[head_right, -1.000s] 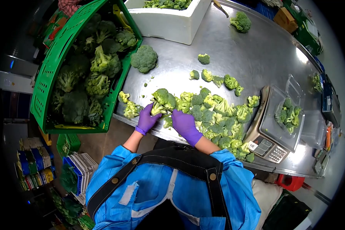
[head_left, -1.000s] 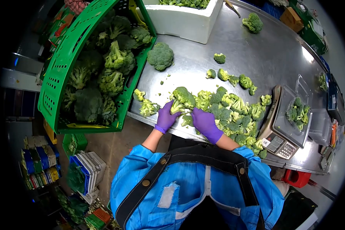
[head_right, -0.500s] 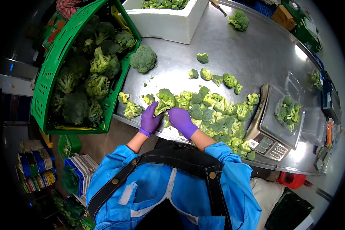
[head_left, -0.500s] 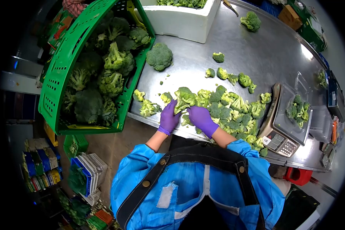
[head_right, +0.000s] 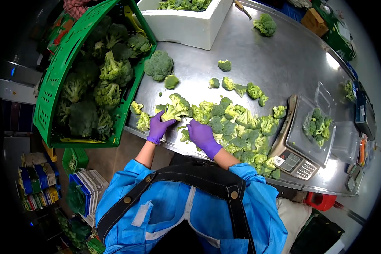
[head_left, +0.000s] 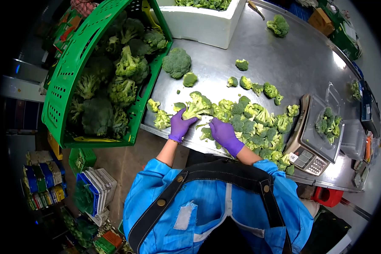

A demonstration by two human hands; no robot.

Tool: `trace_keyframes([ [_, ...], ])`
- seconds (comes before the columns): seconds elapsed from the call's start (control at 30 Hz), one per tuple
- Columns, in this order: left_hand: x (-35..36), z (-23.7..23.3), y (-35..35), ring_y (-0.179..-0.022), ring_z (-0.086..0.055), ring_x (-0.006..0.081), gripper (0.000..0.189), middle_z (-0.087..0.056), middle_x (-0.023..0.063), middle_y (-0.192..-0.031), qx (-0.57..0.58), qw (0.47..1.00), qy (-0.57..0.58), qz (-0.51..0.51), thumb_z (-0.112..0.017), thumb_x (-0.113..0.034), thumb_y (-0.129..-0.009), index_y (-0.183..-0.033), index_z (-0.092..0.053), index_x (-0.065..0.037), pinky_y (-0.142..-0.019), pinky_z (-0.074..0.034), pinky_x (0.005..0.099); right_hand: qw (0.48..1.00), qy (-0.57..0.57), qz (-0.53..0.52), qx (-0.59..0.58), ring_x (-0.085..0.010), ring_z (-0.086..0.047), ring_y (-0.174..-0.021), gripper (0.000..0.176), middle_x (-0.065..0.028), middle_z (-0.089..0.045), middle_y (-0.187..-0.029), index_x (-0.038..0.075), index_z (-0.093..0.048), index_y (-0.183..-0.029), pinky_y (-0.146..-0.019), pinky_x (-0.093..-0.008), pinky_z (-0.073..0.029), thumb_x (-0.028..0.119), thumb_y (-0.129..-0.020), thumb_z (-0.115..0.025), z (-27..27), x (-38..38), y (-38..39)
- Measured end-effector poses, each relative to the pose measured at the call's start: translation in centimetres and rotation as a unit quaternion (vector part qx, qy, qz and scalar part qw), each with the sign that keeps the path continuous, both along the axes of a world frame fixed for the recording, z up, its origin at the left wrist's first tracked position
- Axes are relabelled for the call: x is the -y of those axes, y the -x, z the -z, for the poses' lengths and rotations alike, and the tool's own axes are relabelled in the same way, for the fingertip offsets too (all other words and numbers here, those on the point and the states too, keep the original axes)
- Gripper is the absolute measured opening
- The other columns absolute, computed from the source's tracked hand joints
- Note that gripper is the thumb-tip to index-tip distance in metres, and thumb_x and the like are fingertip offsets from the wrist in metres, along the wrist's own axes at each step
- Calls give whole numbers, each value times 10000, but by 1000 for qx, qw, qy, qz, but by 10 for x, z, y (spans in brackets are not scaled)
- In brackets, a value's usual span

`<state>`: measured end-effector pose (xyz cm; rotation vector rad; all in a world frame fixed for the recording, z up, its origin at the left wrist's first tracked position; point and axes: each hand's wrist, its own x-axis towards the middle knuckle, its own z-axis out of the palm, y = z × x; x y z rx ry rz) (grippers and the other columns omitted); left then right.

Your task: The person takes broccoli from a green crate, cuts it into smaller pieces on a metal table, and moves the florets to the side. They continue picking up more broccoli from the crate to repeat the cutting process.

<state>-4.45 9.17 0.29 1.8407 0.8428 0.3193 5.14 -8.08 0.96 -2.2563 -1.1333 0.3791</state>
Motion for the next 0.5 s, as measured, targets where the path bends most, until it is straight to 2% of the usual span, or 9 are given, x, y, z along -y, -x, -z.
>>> trace_keyframes([
  [0.07,0,1,2,-831,-623,192,618,-647,176,-933,4,999,33,10,-786,-213,-627,-1113,-539,79,-755,-493,304,1000,0,28,-8,-349,-579,-575,205,-163,-578,-632,52,-507,-852,-522,-448,-457,253,-876,-481,3,-4,0],
  [0.13,5,-4,3,-807,-611,148,551,-649,120,-929,1,998,59,33,-770,-159,-660,-1109,-549,74,-751,-486,278,1000,11,29,7,-347,-585,-583,205,-162,-583,-633,50,-505,-850,-529,-448,-460,252,-876,-475,7,-6,2],
  [0.27,5,-1,7,-813,-610,146,574,-645,128,-937,1,996,84,41,-772,-129,-658,-1140,-529,67,-737,-492,277,1000,27,5,13,-322,-599,-592,206,-148,-595,-657,36,-507,-875,-539,-440,-468,238,-873,-465,12,-14,-1],
  [0.33,11,6,6,-815,-611,152,584,-641,130,-955,32,996,29,76,-771,-125,-663,-1154,-518,64,-730,-498,284,999,39,4,2,-324,-601,-601,188,-149,-598,-659,36,-515,-864,-548,-438,-471,219,-861,-471,8,-19,-6],
  [0.4,13,10,8,-829,-615,166,588,-636,147,-967,20,997,22,75,-763,-117,-666,-1160,-506,74,-734,-500,293,999,51,3,-10,-326,-603,-610,169,-150,-600,-660,36,-523,-854,-556,-436,-474,199,-848,-477,4,-21,-5],
  [0.47,20,18,13,-905,-624,255,598,-611,207,-1026,23,994,-79,77,-753,-128,-648,-1170,-511,34,-765,-496,331,998,59,-6,-20,-331,-605,-626,129,-158,-603,-664,36,-546,-806,-565,-435,-478,156,-798,-499,1,-21,-6],
  [0.5,23,18,14,-943,-610,288,590,-592,214,-1060,5,993,-86,75,-744,-128,-651,-1171,-511,24,-779,-492,340,998,60,-6,-20,-331,-605,-626,129,-158,-603,-664,36,-546,-806,-565,-435,-478,156,-798,-499,3,-20,-7],
])
